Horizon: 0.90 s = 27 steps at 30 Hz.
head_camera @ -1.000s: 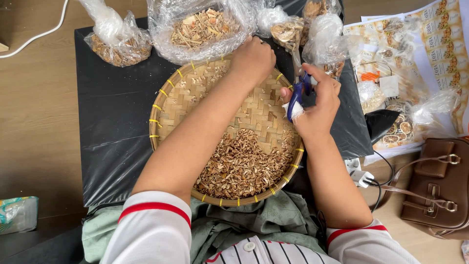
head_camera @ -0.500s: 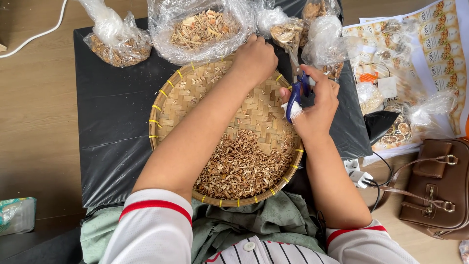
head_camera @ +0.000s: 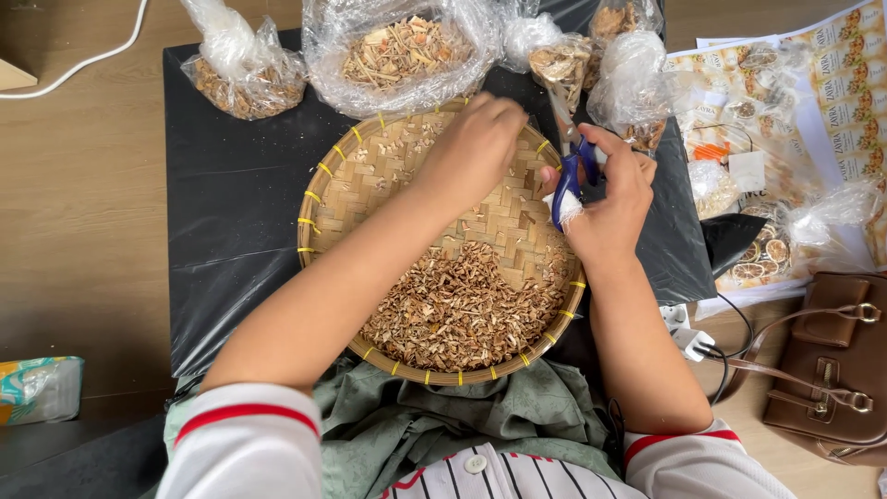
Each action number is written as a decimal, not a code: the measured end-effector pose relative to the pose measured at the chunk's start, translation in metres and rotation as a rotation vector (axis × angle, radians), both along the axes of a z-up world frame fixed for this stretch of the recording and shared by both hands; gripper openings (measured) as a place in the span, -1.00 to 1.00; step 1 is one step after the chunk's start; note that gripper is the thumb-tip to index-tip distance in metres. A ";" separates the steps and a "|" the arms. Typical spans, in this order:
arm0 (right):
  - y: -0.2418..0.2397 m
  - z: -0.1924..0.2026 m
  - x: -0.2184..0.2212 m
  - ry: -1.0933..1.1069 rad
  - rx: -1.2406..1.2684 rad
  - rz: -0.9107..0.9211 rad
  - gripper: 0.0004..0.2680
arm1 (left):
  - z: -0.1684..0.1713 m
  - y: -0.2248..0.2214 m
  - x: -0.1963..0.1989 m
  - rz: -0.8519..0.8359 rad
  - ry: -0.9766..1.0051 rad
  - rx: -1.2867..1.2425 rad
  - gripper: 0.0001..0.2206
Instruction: Cutting dried ingredients into smaller pieces using scissors over a woven tray
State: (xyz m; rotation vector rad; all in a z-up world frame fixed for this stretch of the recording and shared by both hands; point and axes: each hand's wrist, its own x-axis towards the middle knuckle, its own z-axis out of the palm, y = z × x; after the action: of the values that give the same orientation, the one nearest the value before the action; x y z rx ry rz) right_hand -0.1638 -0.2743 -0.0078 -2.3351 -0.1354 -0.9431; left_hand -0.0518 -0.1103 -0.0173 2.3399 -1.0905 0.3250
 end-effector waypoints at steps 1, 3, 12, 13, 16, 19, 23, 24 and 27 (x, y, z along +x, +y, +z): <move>-0.003 -0.004 0.003 -0.002 0.001 0.002 -0.59 | 0.001 0.015 -0.009 0.002 -0.002 0.001 -0.85; -0.008 -0.014 0.007 -0.052 0.040 0.139 -0.63 | 0.002 0.047 -0.028 -0.050 -0.086 0.020 -0.82; 0.004 0.001 0.007 0.057 -0.169 0.232 -0.72 | 0.014 0.112 -0.027 0.051 -0.123 0.048 -0.89; 0.006 0.005 0.005 0.057 -0.172 0.231 -0.72 | 0.019 0.111 -0.017 0.051 -0.123 0.045 -0.89; 0.011 0.012 0.002 0.084 -0.259 0.223 -0.70 | 0.027 0.109 0.018 0.199 -0.186 -0.133 -0.77; 0.011 0.010 0.001 0.090 -0.259 0.194 -0.70 | 0.016 0.112 0.065 0.246 -0.307 -0.173 -0.80; 0.011 0.013 0.001 0.095 -0.246 0.184 -0.70 | -0.013 0.118 0.109 0.353 -0.257 0.110 -0.94; 0.011 0.012 0.001 0.096 -0.245 0.179 -0.70 | -0.020 0.120 0.116 0.393 -0.280 0.240 -0.92; 0.010 0.010 0.002 0.089 -0.240 0.170 -0.70 | -0.041 0.122 0.126 0.457 -0.353 0.428 -0.90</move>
State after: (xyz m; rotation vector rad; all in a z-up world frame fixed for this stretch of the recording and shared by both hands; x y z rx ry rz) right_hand -0.1614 -0.2646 0.0018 -2.5318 -0.4253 -0.7728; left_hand 0.0743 0.0118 -0.0578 2.9979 -0.8176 0.7594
